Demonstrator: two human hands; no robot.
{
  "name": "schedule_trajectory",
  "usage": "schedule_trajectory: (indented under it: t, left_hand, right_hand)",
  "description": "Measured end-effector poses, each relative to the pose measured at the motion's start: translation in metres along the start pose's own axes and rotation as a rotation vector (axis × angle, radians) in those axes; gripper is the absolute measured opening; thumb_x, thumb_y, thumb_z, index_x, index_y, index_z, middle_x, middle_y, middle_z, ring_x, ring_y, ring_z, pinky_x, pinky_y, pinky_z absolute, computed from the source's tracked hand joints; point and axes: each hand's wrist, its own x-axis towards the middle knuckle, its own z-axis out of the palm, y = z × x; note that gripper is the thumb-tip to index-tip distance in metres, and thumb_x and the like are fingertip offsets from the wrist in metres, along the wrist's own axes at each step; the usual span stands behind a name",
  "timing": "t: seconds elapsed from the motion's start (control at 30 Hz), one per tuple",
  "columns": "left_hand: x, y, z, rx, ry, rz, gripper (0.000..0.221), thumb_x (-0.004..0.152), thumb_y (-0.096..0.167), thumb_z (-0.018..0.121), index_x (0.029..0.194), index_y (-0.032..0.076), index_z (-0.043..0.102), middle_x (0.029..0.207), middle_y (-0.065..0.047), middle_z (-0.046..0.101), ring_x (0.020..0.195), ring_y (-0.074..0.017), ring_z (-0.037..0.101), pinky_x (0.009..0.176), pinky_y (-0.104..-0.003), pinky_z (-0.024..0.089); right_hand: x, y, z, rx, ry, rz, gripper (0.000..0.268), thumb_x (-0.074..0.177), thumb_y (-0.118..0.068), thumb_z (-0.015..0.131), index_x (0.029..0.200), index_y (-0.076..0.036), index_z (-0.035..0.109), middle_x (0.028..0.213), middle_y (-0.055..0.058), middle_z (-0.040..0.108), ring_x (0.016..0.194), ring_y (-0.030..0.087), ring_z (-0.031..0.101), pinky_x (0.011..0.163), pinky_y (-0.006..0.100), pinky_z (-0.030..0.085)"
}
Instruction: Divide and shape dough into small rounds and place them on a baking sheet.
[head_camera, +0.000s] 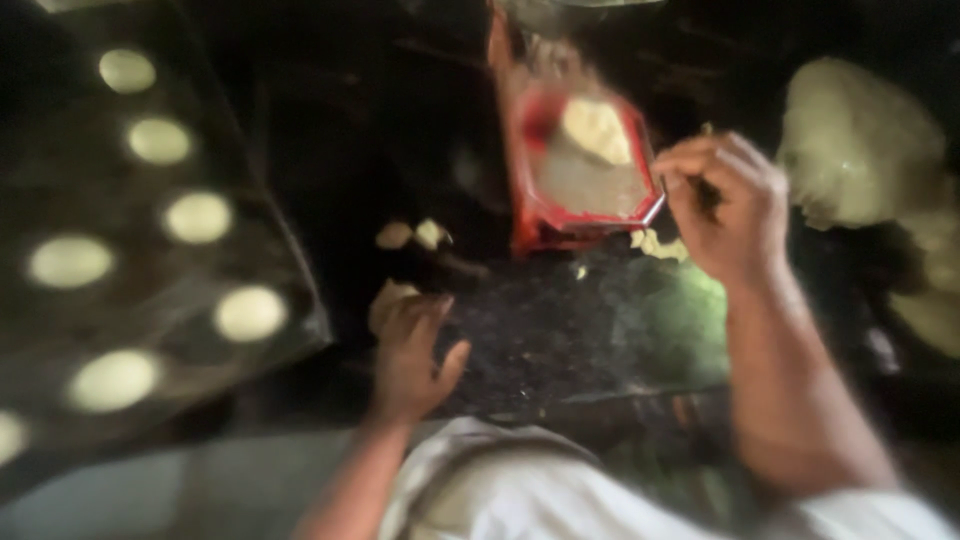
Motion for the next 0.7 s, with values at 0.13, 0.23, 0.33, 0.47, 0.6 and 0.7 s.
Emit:
schedule_trajectory:
  t: [0.13, 0.23, 0.33, 0.47, 0.6, 0.7]
  left_hand:
    - [0.004, 0.002, -0.004, 0.001, 0.006, 0.001, 0.050, 0.083, 0.021, 0.077, 0.127, 0.001, 0.062, 0.120, -0.018, 0.065, 0.117, -0.0385, 0.060, 0.103, -0.049, 0.045]
    - [0.007, 0.002, -0.005, 0.026, 0.039, 0.050, 0.051, 0.082, 0.021, 0.077, 0.126, 0.001, 0.062, 0.119, -0.017, 0.066, 0.116, -0.0379, 0.060, 0.103, -0.051, 0.044]
    - [0.007, 0.002, -0.004, 0.022, 0.046, 0.059, 0.052, 0.082, 0.021, 0.077, 0.127, 0.000, 0.062, 0.121, -0.018, 0.065, 0.116, -0.0374, 0.060, 0.104, -0.050, 0.045]
    - [0.008, 0.002, -0.004, 0.019, 0.055, 0.050, 0.052, 0.081, 0.022, 0.078, 0.125, 0.001, 0.063, 0.120, -0.018, 0.066, 0.115, -0.0383, 0.060, 0.103, -0.051, 0.045]
    - [0.000, -0.003, 0.000, -0.002, 0.050, 0.029, 0.050, 0.084, 0.023, 0.076, 0.126, 0.001, 0.064, 0.120, -0.018, 0.067, 0.115, -0.0385, 0.061, 0.103, -0.050, 0.045]
    - [0.004, -0.002, -0.001, 0.038, 0.077, 0.047, 0.046, 0.086, 0.027, 0.075, 0.123, 0.001, 0.065, 0.117, -0.018, 0.067, 0.114, -0.0388, 0.061, 0.106, -0.052, 0.043]
  right_hand:
    - [0.032, -0.009, -0.008, 0.016, 0.026, -0.109, 0.012, 0.111, 0.001, 0.068, 0.105, -0.007, 0.075, 0.108, 0.009, 0.077, 0.098, 0.017, 0.075, 0.086, 0.028, 0.060]
    - [0.068, -0.046, -0.023, -0.001, 0.051, -0.179, 0.012, 0.105, 0.003, 0.064, 0.107, -0.002, 0.075, 0.107, 0.013, 0.076, 0.094, 0.021, 0.073, 0.085, 0.033, 0.058]
    - [0.093, -0.055, -0.026, -0.060, -0.012, -0.124, 0.019, 0.094, 0.008, 0.065, 0.106, 0.001, 0.078, 0.096, 0.016, 0.077, 0.072, 0.028, 0.067, 0.067, 0.037, 0.054]
    - [0.102, -0.025, -0.005, -0.076, -0.072, -0.241, 0.028, 0.098, 0.008, 0.061, 0.117, -0.005, 0.077, 0.109, 0.013, 0.077, 0.089, 0.027, 0.070, 0.081, 0.037, 0.057]
    - [0.096, -0.029, 0.030, -0.105, -0.373, 0.037, 0.035, 0.094, -0.011, 0.073, 0.128, -0.018, 0.075, 0.120, 0.014, 0.072, 0.101, 0.029, 0.069, 0.084, 0.040, 0.058]
    - [0.067, -0.020, 0.060, -0.273, -0.389, 0.028, 0.035, 0.083, -0.016, 0.079, 0.118, -0.019, 0.077, 0.122, 0.014, 0.071, 0.100, 0.033, 0.068, 0.084, 0.044, 0.057]
